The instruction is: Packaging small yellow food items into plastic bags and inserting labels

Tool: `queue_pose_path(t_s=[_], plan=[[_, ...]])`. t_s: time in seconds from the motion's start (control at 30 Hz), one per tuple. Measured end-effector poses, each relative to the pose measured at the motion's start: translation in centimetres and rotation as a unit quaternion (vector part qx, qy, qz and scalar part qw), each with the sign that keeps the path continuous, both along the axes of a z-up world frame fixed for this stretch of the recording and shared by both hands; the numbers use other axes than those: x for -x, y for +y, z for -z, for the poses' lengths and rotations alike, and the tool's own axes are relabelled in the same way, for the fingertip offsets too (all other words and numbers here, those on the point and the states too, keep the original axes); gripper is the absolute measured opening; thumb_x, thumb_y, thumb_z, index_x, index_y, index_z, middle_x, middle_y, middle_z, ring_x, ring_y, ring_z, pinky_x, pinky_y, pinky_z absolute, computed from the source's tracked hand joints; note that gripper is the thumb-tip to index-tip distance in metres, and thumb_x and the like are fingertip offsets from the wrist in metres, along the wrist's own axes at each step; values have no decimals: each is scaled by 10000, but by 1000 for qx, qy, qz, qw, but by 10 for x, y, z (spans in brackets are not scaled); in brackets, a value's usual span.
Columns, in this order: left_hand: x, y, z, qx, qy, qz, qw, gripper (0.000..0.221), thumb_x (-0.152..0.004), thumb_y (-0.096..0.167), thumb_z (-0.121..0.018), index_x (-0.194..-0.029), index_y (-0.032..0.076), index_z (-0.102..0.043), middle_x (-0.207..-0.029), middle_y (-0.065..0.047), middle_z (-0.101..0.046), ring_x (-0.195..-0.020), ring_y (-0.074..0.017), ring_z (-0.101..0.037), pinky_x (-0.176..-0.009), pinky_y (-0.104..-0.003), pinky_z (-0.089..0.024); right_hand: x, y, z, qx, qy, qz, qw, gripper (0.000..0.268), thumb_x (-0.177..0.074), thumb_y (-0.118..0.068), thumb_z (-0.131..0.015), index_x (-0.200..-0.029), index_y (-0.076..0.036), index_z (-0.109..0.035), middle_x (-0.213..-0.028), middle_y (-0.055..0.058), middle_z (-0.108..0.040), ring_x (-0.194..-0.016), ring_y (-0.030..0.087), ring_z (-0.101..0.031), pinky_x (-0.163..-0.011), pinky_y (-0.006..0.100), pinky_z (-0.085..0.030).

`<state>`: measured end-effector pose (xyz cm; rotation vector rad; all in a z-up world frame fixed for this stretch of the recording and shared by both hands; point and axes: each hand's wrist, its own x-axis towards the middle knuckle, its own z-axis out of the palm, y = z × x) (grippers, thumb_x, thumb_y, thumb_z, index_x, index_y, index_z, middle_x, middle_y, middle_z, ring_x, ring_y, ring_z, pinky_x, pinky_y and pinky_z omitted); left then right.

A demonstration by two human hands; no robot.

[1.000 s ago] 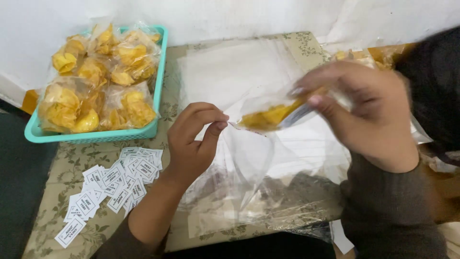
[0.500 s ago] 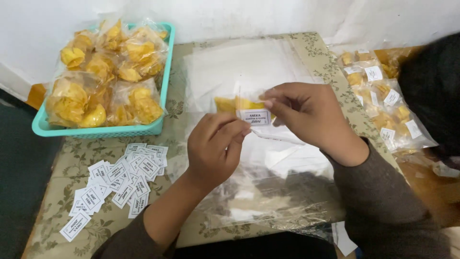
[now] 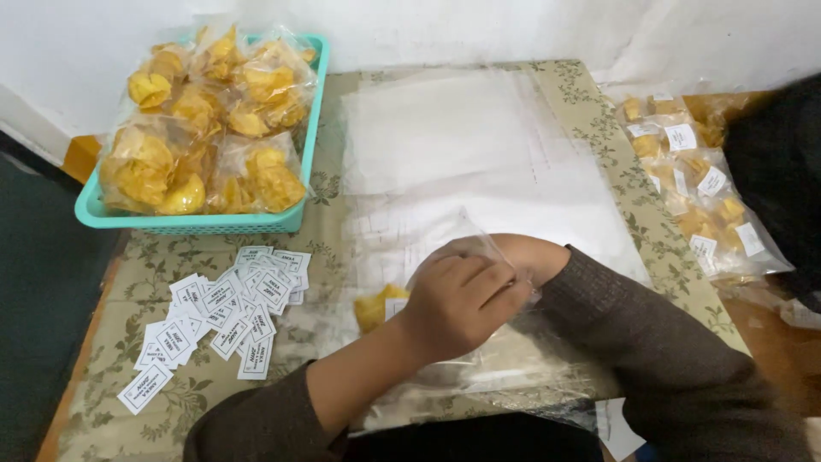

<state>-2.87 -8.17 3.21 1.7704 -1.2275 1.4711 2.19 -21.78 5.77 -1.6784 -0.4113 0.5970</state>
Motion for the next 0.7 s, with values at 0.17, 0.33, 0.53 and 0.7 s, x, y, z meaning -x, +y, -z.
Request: queue_pose_path(t_s=[0.17, 0.33, 0.53, 0.7], plan=[[8, -8, 18, -3, 16, 80, 997, 171, -1051, 88, -573, -934, 91, -698, -862, -77, -627, -687, -228, -651, -645, -325, -556, 10, 8, 1, -103, 46, -110, 988, 519, -1035, -301, -437, -1403, 55, -523, -739, 28, -618, -601, 109, -506, -575, 260, -414], [21, -2, -12, -19, 24, 127, 991, 165, -1064, 76, -565, -946, 68, -680, -910, -88, -642, -801, -242, -709, -776, -346, -604, 4, 4, 0, -83, 46, -188, 978, 532, -1048, -307, -465, -1457, 29, -517, -850, 32, -668, -660, 70, -555, -628, 237, -447], [32, 0, -13, -58, 82, 223, 970, 114, -1055, -1, -589, -983, -28, -673, -1013, -193, -668, -952, -335, -728, -954, -451, -617, 6, 6, 22, -70, 106, -173, 977, 482, -973, -99, -593, -1446, -24, -543, -1217, 118, -702, -990, 143, -672, -771, 270, -553], [33, 16, -6, -166, 148, 238, 945, 314, -1192, 81, -521, -1506, 73, -507, -1374, -244, -718, -1255, -344, -769, -1146, -518, -619, -2, 10, 60, -143, 201, -116, 962, 580, -931, 54, -617, -1485, -54, -487, -1441, 135, -616, -1224, 198, -643, -789, 272, -555]])
